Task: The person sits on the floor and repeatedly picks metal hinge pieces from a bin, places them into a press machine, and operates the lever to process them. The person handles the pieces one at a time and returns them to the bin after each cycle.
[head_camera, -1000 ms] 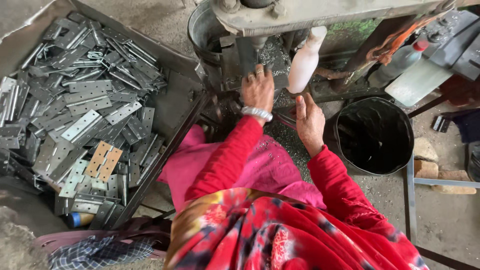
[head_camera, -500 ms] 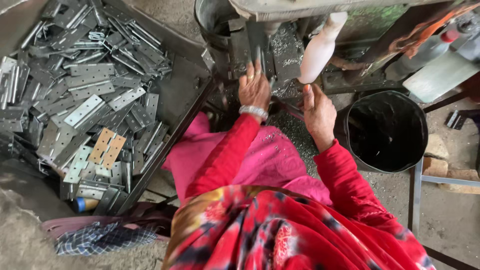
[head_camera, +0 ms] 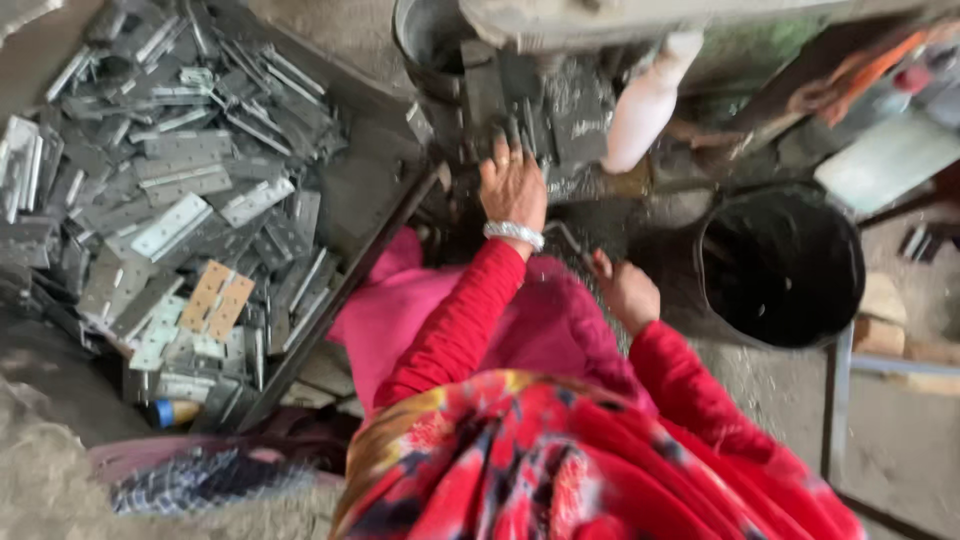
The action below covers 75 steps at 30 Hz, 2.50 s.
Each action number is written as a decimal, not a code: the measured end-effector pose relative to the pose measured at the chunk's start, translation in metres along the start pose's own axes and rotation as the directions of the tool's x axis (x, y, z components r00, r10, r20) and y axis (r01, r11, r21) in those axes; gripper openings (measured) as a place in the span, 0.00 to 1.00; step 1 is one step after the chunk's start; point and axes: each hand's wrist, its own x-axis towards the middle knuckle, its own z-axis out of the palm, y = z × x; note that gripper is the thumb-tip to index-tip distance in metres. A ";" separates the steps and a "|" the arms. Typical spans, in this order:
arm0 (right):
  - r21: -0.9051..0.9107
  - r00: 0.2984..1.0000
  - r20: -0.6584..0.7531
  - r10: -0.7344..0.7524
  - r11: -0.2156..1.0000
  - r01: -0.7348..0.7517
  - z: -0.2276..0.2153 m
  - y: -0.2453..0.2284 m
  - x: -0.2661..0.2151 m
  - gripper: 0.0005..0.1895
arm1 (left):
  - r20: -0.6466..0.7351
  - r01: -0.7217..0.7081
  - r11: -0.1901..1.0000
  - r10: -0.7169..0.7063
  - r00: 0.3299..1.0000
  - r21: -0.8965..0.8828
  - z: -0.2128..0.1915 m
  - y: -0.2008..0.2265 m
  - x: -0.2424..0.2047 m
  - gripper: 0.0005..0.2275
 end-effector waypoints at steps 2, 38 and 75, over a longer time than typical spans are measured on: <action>0.015 0.998 0.062 0.030 0.999 -0.031 -0.010 0.002 0.003 0.42 | -0.064 -0.040 0.996 0.035 0.997 -0.084 -0.003 0.004 -0.011 0.15; -0.087 0.974 -0.117 -0.193 0.979 0.183 -0.048 -0.023 -0.006 0.36 | 0.182 0.136 0.990 -0.127 0.975 -0.035 0.008 -0.002 0.057 0.30; -0.164 0.747 -0.506 -0.431 0.898 0.408 -0.125 -0.099 -0.039 0.22 | 0.199 0.276 0.946 -0.307 0.931 0.167 -0.071 -0.266 -0.082 0.08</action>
